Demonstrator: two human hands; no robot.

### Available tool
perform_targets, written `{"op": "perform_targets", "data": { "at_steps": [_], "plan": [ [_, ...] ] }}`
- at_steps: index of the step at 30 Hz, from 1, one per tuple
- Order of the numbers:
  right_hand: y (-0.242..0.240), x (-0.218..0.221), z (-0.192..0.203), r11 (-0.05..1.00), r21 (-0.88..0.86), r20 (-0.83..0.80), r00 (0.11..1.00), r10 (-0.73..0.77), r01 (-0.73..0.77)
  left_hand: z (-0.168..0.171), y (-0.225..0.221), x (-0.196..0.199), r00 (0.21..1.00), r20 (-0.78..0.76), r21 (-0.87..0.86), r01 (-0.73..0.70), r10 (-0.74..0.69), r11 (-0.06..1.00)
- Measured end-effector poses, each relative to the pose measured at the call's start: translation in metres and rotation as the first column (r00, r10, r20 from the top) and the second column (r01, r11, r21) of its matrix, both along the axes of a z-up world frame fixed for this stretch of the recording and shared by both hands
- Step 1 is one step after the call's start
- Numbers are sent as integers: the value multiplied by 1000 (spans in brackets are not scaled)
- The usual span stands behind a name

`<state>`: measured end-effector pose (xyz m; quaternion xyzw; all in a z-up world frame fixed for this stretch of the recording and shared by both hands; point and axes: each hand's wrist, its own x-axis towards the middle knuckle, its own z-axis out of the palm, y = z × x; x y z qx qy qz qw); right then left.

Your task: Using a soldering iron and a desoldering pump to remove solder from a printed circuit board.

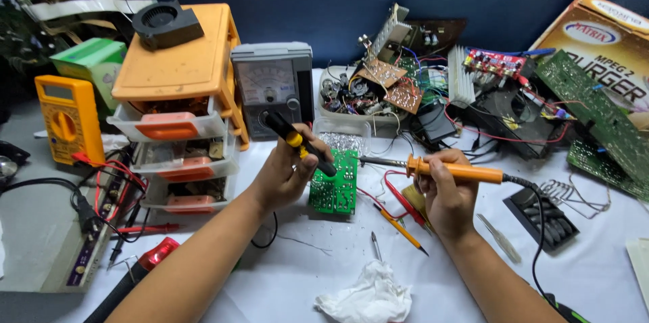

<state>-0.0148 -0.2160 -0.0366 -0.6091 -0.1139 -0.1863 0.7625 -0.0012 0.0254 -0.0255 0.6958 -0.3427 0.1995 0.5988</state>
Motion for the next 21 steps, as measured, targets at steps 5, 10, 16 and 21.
{"op": "perform_targets", "data": {
  "at_steps": [5, 10, 16, 21],
  "plan": [
    [-1, 1, -8, 999, -4, -29, 999, -32, 32, -2, 0, -2, 1000, -10, -27, 28, -28, 999],
    [1, -6, -5, 999, -34, -34, 999, -42, 41, -8, -2, -1, 999, -13, -55, 34, -34, 998],
    [3, -13, 1, 995, -95, -41, 999, -2, -2, -3, -5, -3, 999, 27, -58, 42, -40, 997],
    [-8, -11, -8, 990, -141, -5, 1000, -12, 11, -3, -6, -1, 995, 71, -56, 73, -69, 996]
  ]
}}
